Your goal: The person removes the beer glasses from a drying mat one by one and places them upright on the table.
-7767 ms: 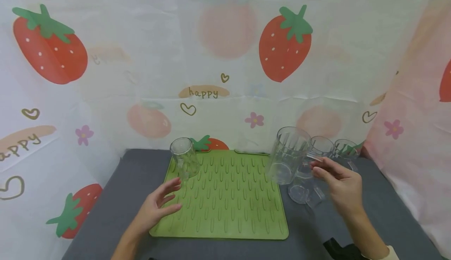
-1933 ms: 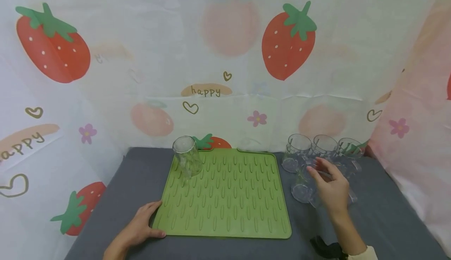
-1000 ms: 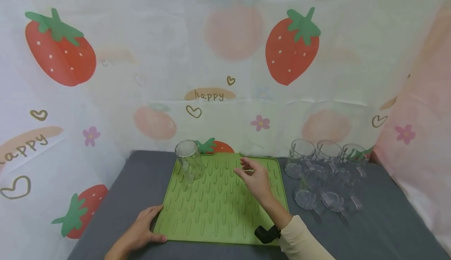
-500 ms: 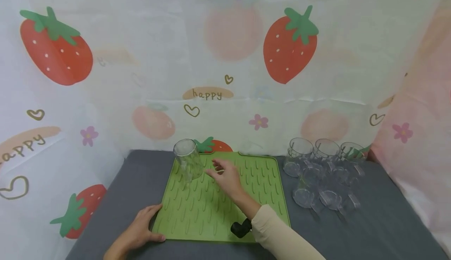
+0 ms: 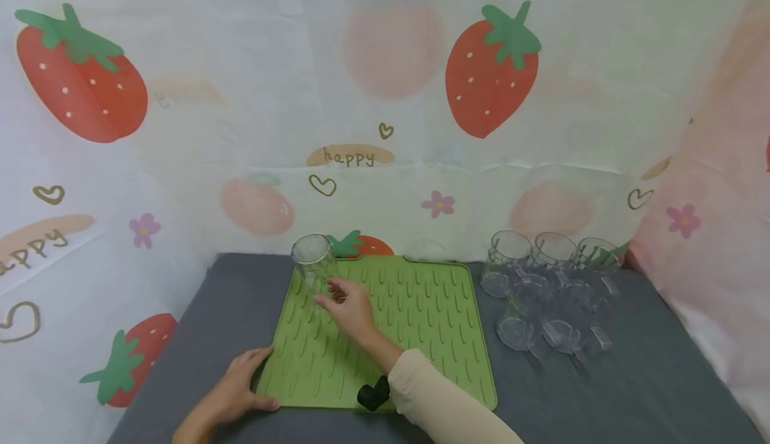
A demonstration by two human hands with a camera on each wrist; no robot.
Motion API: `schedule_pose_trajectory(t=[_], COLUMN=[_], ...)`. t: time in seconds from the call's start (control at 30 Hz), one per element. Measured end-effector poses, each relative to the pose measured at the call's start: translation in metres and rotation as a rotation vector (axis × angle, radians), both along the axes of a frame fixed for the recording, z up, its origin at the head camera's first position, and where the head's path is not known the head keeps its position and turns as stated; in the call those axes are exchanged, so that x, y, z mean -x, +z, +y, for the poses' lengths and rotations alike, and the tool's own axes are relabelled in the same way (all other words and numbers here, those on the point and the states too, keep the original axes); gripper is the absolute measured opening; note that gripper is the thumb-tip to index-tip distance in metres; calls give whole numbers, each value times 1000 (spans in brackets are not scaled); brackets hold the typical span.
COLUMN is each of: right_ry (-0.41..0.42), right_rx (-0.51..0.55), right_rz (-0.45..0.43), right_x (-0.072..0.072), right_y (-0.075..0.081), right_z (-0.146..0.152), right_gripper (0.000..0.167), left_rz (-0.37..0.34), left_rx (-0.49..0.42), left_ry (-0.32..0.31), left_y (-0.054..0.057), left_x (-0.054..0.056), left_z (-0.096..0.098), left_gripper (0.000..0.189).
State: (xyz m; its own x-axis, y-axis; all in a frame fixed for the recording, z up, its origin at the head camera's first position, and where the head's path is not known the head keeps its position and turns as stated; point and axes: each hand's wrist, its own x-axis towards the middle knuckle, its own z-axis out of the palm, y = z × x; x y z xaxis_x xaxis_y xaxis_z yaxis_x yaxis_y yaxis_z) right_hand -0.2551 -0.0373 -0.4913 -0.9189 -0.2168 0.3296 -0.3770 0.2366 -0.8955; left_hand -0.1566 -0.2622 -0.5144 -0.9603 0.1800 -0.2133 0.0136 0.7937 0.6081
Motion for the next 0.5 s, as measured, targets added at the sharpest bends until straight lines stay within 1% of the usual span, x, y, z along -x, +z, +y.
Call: schedule_pose_trajectory(t=[0.13, 0.17, 0.23, 0.37, 0.5], right_ry=[19, 19, 19, 6, -26], right_rx=[24, 25, 12, -37, -31], right_rz=[-16, -28, -24, 22, 62], right_x=[-1, -1, -2, -2, 0], right_y=[-4, -5, -7, -9, -9], right_z=[-11, -13, -17, -23, -29], right_gripper=[36, 36, 37, 35, 31], left_rz=[10, 7, -7, -15, -14], left_rx=[6, 6, 6, 9, 10], left_ry=[-9, -6, 1, 7, 4], left_y=[0, 0, 0, 0, 1], left_x=[0, 0, 1, 1, 1], left_z=[-1, -1, -1, 0, 1], left_gripper=[99, 99, 99, 99, 98])
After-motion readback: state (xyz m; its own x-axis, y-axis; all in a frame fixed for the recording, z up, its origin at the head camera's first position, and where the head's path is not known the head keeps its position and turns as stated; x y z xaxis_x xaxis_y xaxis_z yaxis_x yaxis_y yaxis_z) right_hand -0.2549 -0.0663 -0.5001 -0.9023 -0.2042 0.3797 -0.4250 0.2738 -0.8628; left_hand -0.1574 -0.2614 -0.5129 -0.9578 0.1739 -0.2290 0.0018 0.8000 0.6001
